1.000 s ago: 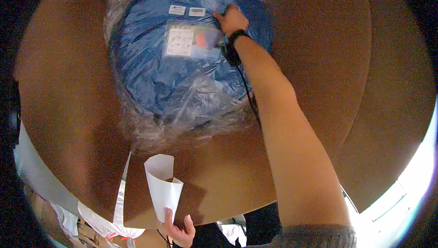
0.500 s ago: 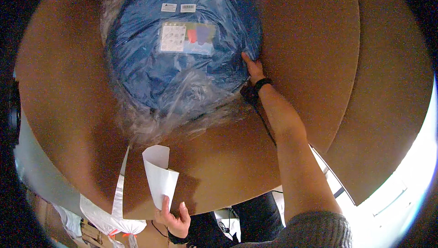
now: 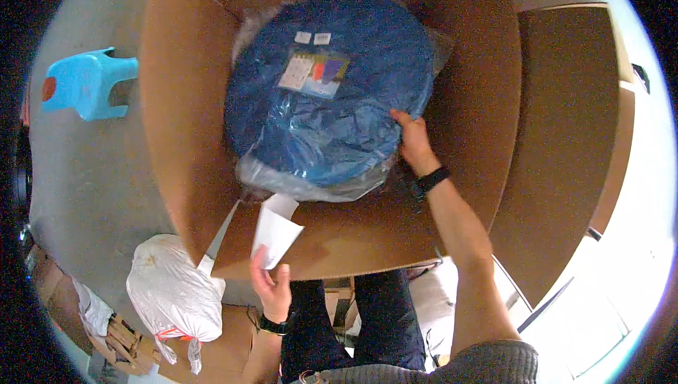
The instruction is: The person packs several blue circular items wrapped in plastic into a cardboard box. They place each item inside, then fold and close the box flaps. The person also handles a white paper document and moves around the warehouse, eventually placing the document on a table.
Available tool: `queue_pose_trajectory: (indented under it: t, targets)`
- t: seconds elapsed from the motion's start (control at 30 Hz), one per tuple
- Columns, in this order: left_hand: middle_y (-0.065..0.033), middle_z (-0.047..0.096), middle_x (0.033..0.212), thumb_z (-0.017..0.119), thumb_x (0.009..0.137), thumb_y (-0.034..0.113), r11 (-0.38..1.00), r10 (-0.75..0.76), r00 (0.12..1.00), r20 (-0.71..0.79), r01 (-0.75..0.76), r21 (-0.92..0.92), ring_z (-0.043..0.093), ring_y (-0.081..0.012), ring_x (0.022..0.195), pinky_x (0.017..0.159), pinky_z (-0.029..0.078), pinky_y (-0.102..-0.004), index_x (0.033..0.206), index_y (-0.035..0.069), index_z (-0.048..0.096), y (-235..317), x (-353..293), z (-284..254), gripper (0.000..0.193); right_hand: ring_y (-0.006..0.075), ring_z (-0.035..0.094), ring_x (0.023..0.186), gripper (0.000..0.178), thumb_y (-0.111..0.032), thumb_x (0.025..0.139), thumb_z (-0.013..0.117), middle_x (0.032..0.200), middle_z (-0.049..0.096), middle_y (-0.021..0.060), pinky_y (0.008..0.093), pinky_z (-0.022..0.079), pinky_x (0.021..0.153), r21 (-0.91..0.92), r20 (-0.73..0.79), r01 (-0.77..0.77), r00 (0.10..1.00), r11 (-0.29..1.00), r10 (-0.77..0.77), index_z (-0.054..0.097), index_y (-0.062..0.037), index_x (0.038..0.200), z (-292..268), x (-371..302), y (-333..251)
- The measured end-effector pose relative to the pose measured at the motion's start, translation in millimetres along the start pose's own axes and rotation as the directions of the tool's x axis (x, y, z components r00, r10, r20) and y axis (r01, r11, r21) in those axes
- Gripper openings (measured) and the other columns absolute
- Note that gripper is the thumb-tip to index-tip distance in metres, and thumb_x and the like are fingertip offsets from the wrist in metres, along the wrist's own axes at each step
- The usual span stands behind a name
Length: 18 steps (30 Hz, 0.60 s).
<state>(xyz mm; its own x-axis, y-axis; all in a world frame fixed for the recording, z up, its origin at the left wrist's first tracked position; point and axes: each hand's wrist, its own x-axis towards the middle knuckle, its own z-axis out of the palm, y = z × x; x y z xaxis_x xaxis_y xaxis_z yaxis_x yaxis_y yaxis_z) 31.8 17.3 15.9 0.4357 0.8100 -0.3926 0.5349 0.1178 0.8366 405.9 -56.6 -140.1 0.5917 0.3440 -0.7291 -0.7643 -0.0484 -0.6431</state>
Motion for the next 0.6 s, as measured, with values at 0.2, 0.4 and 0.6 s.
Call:
queue_pose_trajectory:
  t: [0.2,0.4,0.6]
  targets:
    - [-0.0111,0.04,0.135,0.061,0.086,0.014,0.983,0.14,0.943,-0.302,-0.169,-0.071,0.039,-0.0236,0.124,0.102,0.033,-0.0357,0.133,0.0,0.036,107,-8,-84,0.055,0.0229,0.059,0.092,0.03,-0.005,0.079,0.059,0.105,0.061,0.0109,0.0362,0.05,0.081,0.057,0.013,0.169,0.985,0.984,-0.17,0.057,0.002,0.108,112,-115,-72]
    - [-0.012,0.041,0.133,0.056,0.087,0.007,0.931,0.283,0.887,-0.365,-0.346,-0.118,0.042,-0.0215,0.12,0.1,0.035,-0.0333,0.133,-0.001,0.037,187,-21,-165,0.05,0.0215,0.062,0.083,0.03,-0.002,0.074,0.061,0.094,0.065,0.0095,0.0344,0.051,0.078,-0.09,0.003,0.303,0.953,0.949,-0.304,0.06,0.003,0.103,82,-322,-237]
    - [-0.0101,0.043,0.133,0.053,0.092,0.008,0.904,0.35,0.914,-0.206,-0.387,-0.183,0.044,-0.0208,0.119,0.1,0.034,-0.0337,0.133,0.003,0.039,241,-22,-161,0.044,0.0243,0.064,0.078,0.041,-0.018,0.072,0.069,0.095,0.065,0.0165,0.0353,0.051,0.078,-0.59,-0.266,0.449,0.676,0.671,-0.687,0.06,0.0076,0.102,-62,-556,-404]
